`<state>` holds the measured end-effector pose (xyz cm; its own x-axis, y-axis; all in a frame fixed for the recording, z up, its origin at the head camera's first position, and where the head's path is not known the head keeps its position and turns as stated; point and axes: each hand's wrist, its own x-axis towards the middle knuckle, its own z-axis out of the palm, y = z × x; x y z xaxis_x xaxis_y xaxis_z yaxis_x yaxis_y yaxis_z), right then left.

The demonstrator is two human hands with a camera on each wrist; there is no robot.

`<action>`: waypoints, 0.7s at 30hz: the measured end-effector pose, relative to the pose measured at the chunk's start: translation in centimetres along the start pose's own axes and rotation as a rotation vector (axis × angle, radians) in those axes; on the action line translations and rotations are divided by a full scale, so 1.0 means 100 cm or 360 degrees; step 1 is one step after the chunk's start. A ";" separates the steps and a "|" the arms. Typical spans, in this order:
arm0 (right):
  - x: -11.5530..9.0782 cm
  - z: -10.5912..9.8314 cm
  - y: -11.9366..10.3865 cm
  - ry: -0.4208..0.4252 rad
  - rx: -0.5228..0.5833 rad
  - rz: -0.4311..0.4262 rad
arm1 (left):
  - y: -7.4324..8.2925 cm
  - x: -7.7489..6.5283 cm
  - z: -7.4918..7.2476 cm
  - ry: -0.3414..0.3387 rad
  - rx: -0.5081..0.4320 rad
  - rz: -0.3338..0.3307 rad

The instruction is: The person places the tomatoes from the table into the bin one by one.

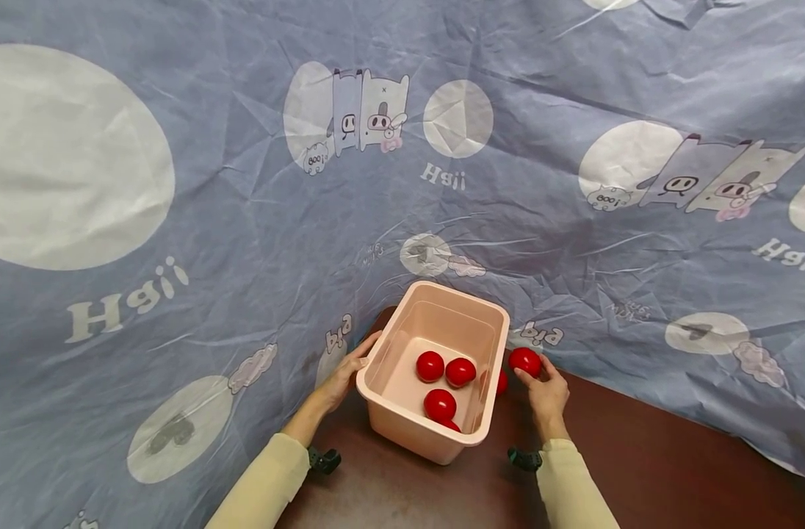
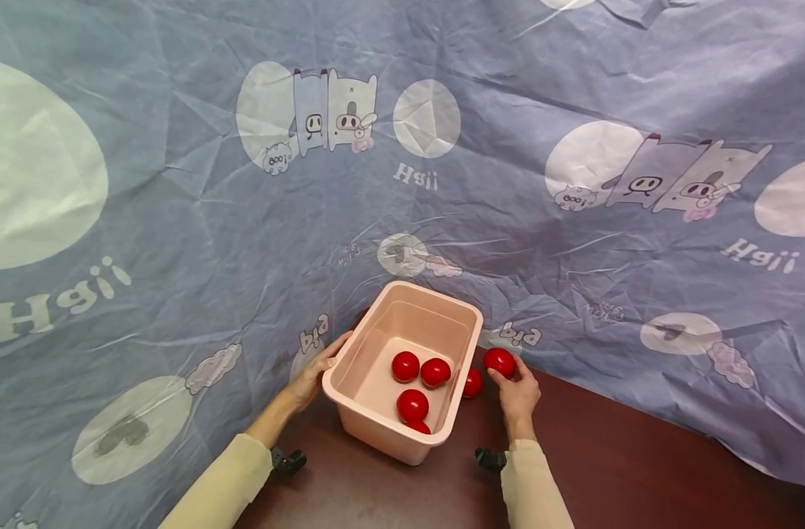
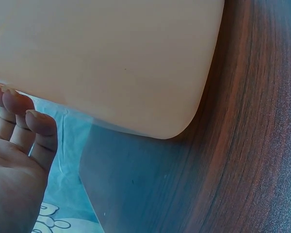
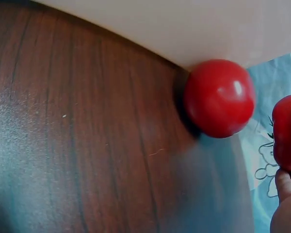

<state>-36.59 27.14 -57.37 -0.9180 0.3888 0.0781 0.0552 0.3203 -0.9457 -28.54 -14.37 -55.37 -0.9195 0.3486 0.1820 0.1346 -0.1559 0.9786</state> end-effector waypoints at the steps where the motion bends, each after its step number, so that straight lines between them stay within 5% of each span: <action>1: 0.000 0.000 -0.003 -0.0006 0.0019 -0.0001 | 0.001 0.000 0.000 0.0000 0.0001 0.0001; 21: -0.007 -0.006 -0.066 -0.0080 0.0454 -0.0059 | 0.002 0.000 0.001 -0.0018 -0.0009 0.0005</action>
<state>-36.13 25.25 -50.97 -0.9360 0.3358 0.1054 -0.0851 0.0748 -0.9936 -28.48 -14.35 -55.13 -0.9149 0.3583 0.1861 0.1352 -0.1624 0.9774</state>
